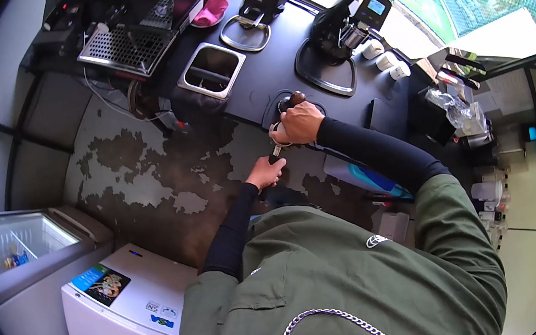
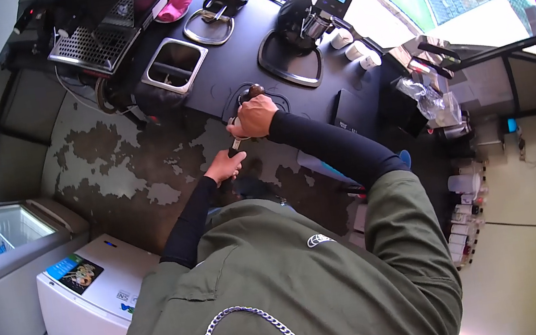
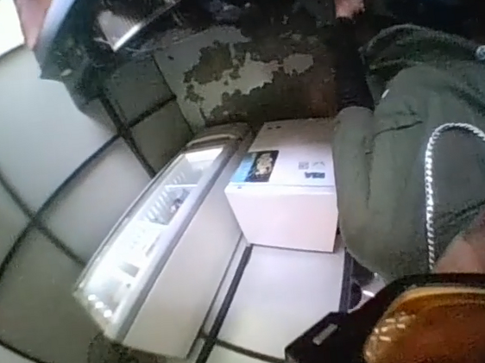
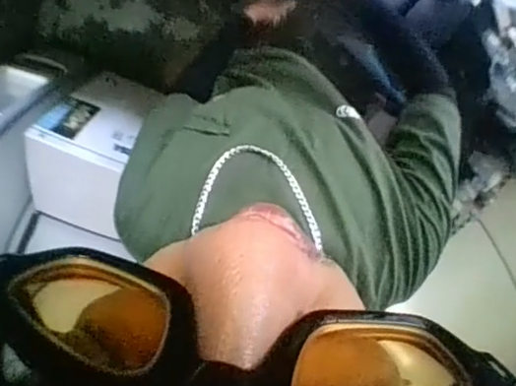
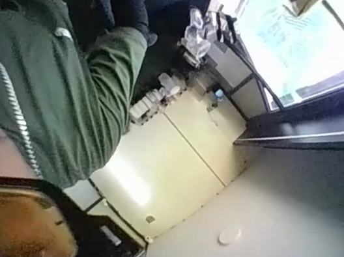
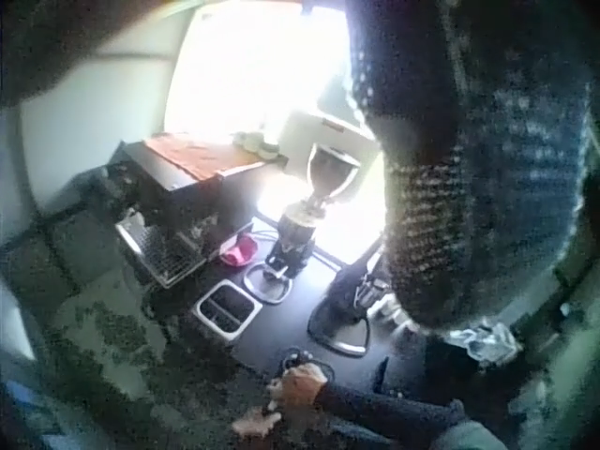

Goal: Brewing coffee using an espresso machine, grinder, and scales.

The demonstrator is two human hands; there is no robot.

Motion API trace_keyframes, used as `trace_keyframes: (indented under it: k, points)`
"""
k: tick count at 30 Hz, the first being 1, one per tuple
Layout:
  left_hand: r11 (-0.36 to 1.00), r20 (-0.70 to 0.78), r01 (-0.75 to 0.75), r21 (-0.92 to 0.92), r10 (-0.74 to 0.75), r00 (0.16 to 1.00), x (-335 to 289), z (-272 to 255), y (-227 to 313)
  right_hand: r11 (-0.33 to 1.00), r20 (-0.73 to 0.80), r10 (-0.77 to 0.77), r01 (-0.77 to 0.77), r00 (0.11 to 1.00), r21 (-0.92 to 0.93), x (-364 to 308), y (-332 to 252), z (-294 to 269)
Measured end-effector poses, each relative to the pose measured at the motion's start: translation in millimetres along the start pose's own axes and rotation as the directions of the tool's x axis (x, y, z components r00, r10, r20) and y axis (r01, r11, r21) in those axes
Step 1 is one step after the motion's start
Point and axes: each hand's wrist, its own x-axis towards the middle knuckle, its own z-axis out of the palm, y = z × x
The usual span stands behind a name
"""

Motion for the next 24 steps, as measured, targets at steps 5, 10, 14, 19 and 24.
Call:
trace_keyframes:
  k: [5,10,14,19,24]
  points:
    - [1.0,-0.03,-0.004,0.012,0.004,1.0,-2,3,4,0.961,-0.33,-0.278,0.261,0.902,-0.095,-4,17,36]
    - [0.999,-0.013,-0.036,-0.01,0.036,0.999,-6,2,3,0.985,-0.012,-0.028,0.03,1.0,0.168,-3,6,12]
    - [1.0,-0.023,0.005,-0.016,-0.005,1.0,-6,3,7,0.964,-0.27,-0.246,0.263,0.931,0.026,-9,16,29]
    - [1.0,-0.017,-0.004,0.0,0.004,1.0,-2,7,2,0.875,-0.272,-0.483,0.448,0.833,-0.183,-6,26,37]
    - [0.999,0.024,0.016,-0.028,-0.015,1.0,0,0,-4,0.987,-0.147,-0.137,0.148,0.98,0.067,0,5,22]
